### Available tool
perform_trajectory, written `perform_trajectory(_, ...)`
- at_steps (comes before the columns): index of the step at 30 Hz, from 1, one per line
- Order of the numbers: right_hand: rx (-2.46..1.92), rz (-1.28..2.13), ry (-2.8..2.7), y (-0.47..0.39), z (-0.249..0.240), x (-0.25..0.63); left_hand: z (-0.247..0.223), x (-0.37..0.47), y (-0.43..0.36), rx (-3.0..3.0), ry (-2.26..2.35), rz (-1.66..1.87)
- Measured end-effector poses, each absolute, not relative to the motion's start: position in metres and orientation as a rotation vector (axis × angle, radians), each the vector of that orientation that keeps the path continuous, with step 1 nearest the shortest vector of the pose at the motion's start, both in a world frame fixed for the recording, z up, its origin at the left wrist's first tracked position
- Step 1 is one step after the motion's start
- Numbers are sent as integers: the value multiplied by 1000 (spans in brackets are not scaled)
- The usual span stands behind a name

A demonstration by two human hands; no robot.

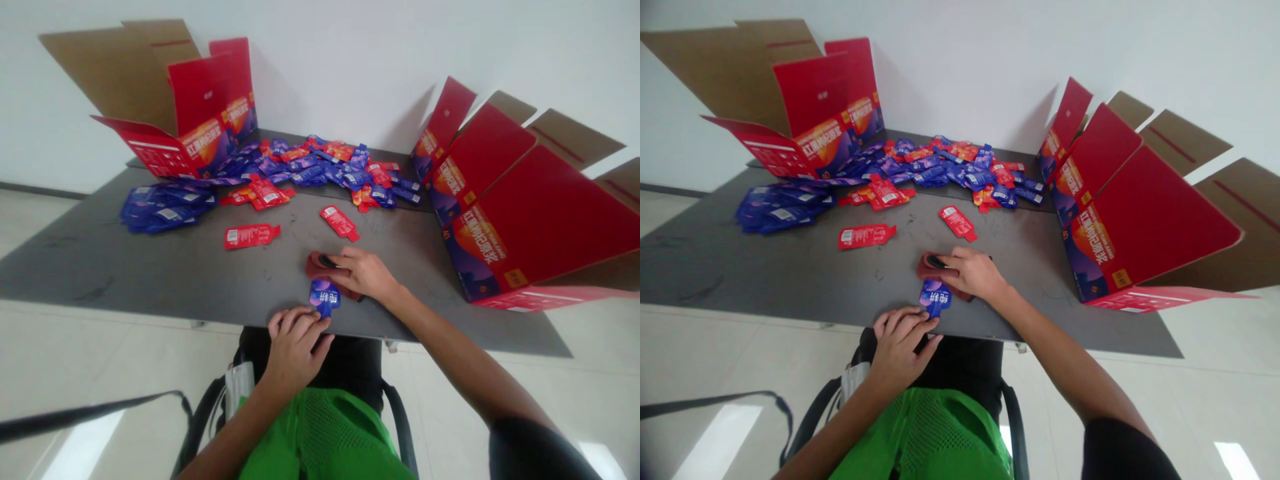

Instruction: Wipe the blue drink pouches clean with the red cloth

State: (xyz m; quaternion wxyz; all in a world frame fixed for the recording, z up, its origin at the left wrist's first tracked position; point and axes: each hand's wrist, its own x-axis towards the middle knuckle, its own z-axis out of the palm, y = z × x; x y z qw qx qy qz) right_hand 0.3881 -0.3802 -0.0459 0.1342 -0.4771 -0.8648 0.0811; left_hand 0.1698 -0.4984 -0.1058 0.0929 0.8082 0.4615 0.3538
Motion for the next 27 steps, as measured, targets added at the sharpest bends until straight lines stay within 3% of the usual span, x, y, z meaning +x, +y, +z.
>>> perform_trajectory(5, -1469, -12, -2369, -365, -30, 387, -107, 169, -498, 2381, 1366, 1054)
perform_trajectory(11, -1123, 181, -2493, -414, -49, 374, -111, 170, -499, 2357, 1407, 1058)
perform_trajectory(18, -1467, 23, -2419, -349, -44, 384, -105, 173, -499, 2310, 1403, 1095)
perform_trajectory(27, -1133, 191, -2508, -411, -55, 366, -108, 176, -499, 2298, 1450, 1102)
